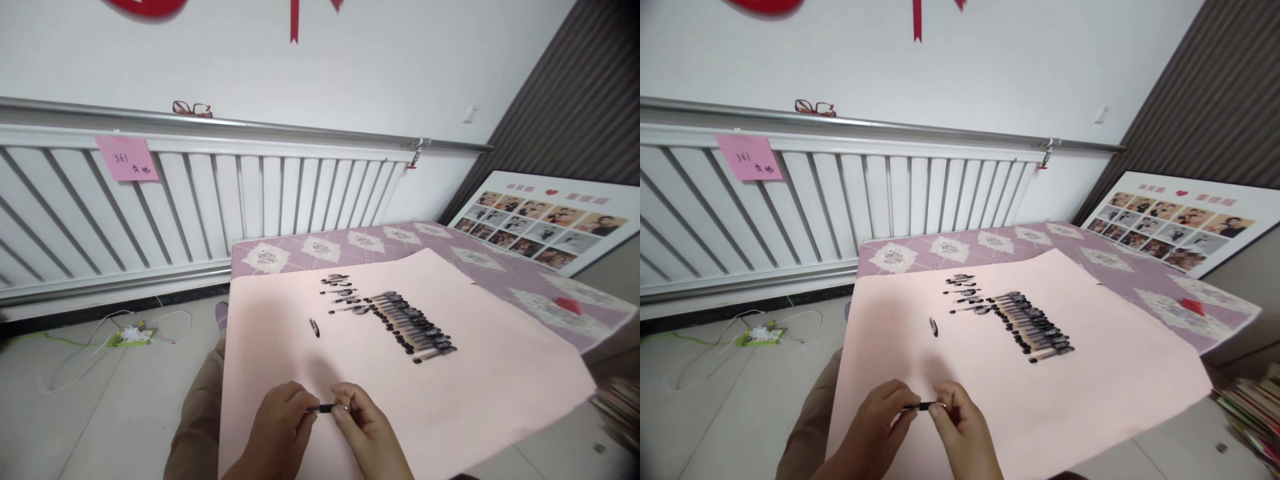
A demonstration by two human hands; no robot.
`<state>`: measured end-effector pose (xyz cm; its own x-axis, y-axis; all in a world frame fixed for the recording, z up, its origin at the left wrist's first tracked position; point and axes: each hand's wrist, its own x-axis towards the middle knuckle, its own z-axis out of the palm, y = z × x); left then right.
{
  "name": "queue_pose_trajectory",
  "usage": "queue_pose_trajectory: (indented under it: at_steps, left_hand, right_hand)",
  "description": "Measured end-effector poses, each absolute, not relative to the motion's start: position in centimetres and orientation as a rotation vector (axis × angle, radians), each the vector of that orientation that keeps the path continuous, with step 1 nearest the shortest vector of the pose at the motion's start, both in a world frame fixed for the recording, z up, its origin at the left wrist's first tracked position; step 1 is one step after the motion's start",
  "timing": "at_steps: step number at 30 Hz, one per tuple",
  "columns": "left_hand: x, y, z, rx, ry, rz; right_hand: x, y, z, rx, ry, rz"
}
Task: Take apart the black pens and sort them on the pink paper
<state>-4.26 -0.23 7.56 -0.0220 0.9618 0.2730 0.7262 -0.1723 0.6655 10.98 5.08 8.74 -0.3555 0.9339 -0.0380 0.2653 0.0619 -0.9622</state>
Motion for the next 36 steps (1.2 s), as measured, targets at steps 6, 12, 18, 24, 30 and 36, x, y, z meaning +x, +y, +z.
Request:
queue_pose_trajectory:
  at_steps: [6, 12, 18, 24, 30, 36]
  left_hand:
    - [-5.7, 0.1, 6.4, 1.816, 1.813, 1.162]
    - [-7.0, 0.4, 6.5, 1.537, 1.716, 1.099]
    - [-6.5, 0.4, 6.9, 1.453, 1.645, 1.137]
    - [-5.5, 1.3, 5.7, 0.838, 1.289, 1.354]
    - [-3.9, 2.4, 4.4, 0.436, 0.990, 1.453]
    - [-5.7, 3.0, 3.5, 0.093, 1.009, 1.520]
  right_hand:
    - [11.8, 5.6, 8.1, -1.264, -1.461, 1.434]
    - [12.5, 5.8, 7.9, -1.282, -1.208, 1.467]
    - [12.5, 6.0, 7.4, -1.229, -1.076, 1.523]
    - [12.0, 6.1, 6.5, -1.146, -0.810, 1.645]
    - [9.2, 5.6, 5.3, -1.078, -1.010, 1.777]
    - [8.9, 10.7, 4.7, -1.281, -1.765, 1.131]
